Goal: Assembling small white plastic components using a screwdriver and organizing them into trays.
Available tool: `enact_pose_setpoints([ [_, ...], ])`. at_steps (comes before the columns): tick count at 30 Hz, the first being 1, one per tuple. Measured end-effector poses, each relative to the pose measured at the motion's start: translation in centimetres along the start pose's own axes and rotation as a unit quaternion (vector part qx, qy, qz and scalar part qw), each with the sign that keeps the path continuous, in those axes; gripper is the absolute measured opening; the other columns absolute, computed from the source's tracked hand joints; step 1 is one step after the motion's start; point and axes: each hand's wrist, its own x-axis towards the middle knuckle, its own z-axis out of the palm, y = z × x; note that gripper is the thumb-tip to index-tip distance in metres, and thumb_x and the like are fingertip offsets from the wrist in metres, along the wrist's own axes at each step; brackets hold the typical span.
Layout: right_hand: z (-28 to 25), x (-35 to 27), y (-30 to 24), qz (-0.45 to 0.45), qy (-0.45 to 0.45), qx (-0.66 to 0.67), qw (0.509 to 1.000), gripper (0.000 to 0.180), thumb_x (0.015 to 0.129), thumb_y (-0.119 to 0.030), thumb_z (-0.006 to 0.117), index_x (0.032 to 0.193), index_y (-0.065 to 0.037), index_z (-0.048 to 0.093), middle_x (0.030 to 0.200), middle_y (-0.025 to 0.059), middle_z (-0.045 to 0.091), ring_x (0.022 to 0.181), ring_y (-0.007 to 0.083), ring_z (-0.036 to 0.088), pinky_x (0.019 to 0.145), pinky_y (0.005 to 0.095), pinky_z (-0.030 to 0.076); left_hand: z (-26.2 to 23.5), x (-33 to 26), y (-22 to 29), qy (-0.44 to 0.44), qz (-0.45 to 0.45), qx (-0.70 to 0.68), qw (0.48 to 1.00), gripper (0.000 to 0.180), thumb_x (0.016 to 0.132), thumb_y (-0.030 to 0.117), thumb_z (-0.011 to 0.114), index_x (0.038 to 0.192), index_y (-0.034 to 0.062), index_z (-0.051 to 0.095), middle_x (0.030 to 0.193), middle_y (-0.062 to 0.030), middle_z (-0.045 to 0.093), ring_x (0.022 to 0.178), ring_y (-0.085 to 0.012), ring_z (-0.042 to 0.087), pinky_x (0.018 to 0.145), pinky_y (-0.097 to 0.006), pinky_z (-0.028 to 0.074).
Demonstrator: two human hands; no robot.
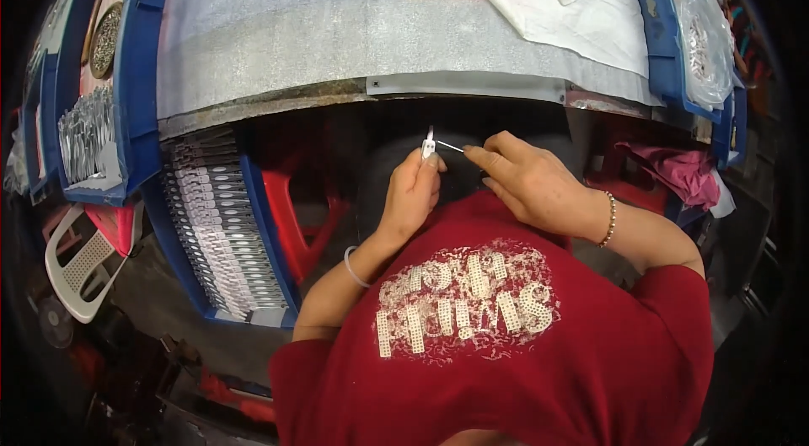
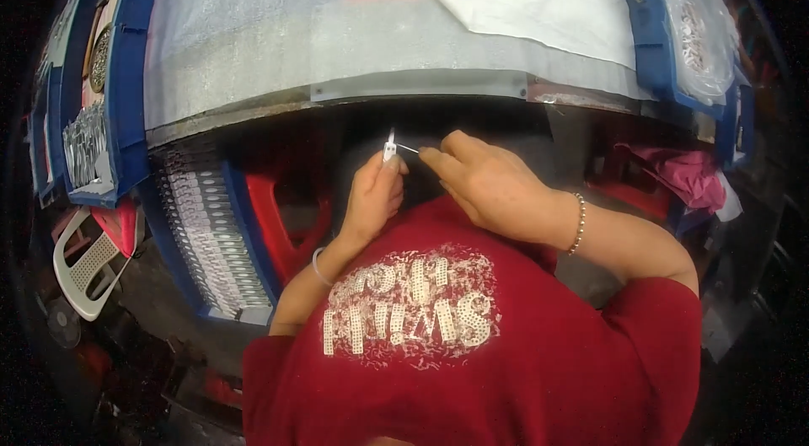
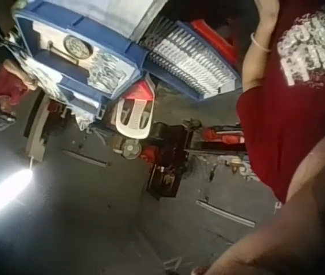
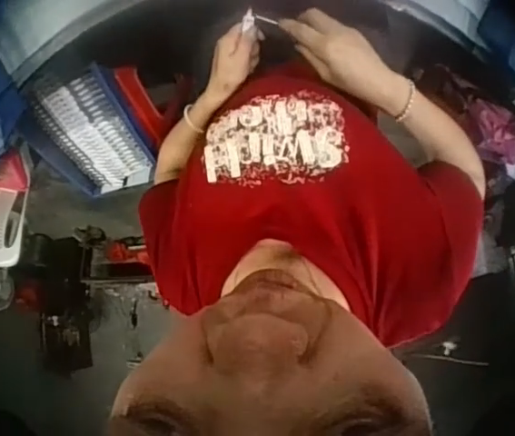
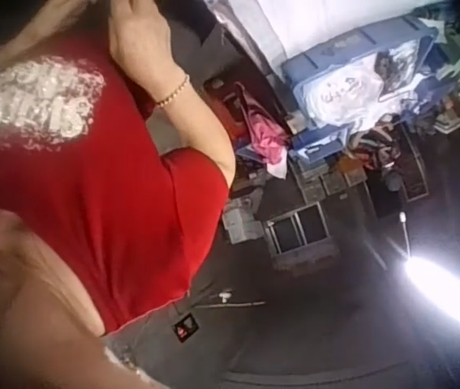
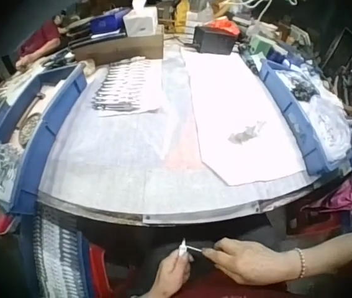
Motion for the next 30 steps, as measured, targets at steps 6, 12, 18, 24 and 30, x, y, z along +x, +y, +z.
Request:
enact_pose_setpoints([
  [6, 0.7, -0.1, 0.5, -0.02, -0.003, 0.005, 1.0, 0.04, 0.084, -0.004, 0.062, 0.123, 0.001, 0.054, 0.104, 0.0184, 0.055, 0.085, 0.0329, 0.061, 0.073, 0.0385, 0.052, 0.2, 0.1, -0.2, 0.005, -0.005, 0.003, 1.0, 0.019, 0.101, 0.018, 0.044, 0.089, 0.0047, 0.05, 0.059, 0.006, 0.039, 0.046, -0.0021, 0.033, 0.04, -0.019, 0.026],
  [12, 0.2, 0.5, 0.6, -0.01, -0.024, 0.0, 1.0, 0.035, 0.084, -0.003, 0.061, 0.119, 0.002, 0.058, 0.101, 0.0186, 0.056, 0.084, 0.0331, 0.062, 0.073, 0.0384, 0.051, 0.1, 0.4, -1.2, 0.036, 0.052, 0.107, 0.992, 0.02, 0.1, 0.016, 0.046, 0.087, 0.0024, 0.051, 0.06, 0.0004, 0.046, 0.05, -0.0072, 0.043, 0.045, -0.025, 0.034],
  [18, -0.4, 2.8, 0.8, -0.075, -0.01, -0.088, 0.993, 0.023, 0.08, -0.006, 0.059, 0.1, 0.003, 0.066, 0.074, 0.0112, 0.057, 0.062, 0.025, 0.061, 0.054, 0.034, 0.049, 0.3, 1.1, -1.5, 0.065, 0.189, 0.283, 0.938, 0.016, 0.097, 0.01, 0.047, 0.086, -0.0021, 0.05, 0.067, -0.0179, 0.058, 0.059, -0.0333, 0.06, 0.053, -0.04, 0.043],
  [24, 1.6, 3.3, 0.2, -0.199, 0.0, -0.306, 0.931, 0.025, 0.075, -0.012, 0.062, 0.094, 0.002, 0.067, 0.066, 0.0056, 0.053, 0.051, 0.0156, 0.055, 0.041, 0.0285, 0.042, -0.2, 2.0, -2.1, 0.077, 0.228, 0.303, 0.922, 0.016, 0.096, 0.009, 0.047, 0.085, -0.0019, 0.048, 0.068, -0.0224, 0.057, 0.061, -0.0414, 0.058, 0.052, -0.044, 0.042],
  [30, 1.1, 3.9, 1.4, -0.048, -0.023, -0.11, 0.993, 0.016, 0.08, -0.015, 0.064, 0.092, -0.006, 0.067, 0.072, 0.0084, 0.058, 0.057, 0.0249, 0.061, 0.046, 0.0348, 0.047, -0.2, 2.3, -2.4, 0.086, 0.24, 0.323, 0.911, 0.015, 0.096, 0.01, 0.048, 0.086, -0.0016, 0.048, 0.067, -0.0242, 0.055, 0.064, -0.0459, 0.057, 0.052, -0.047, 0.041],
])
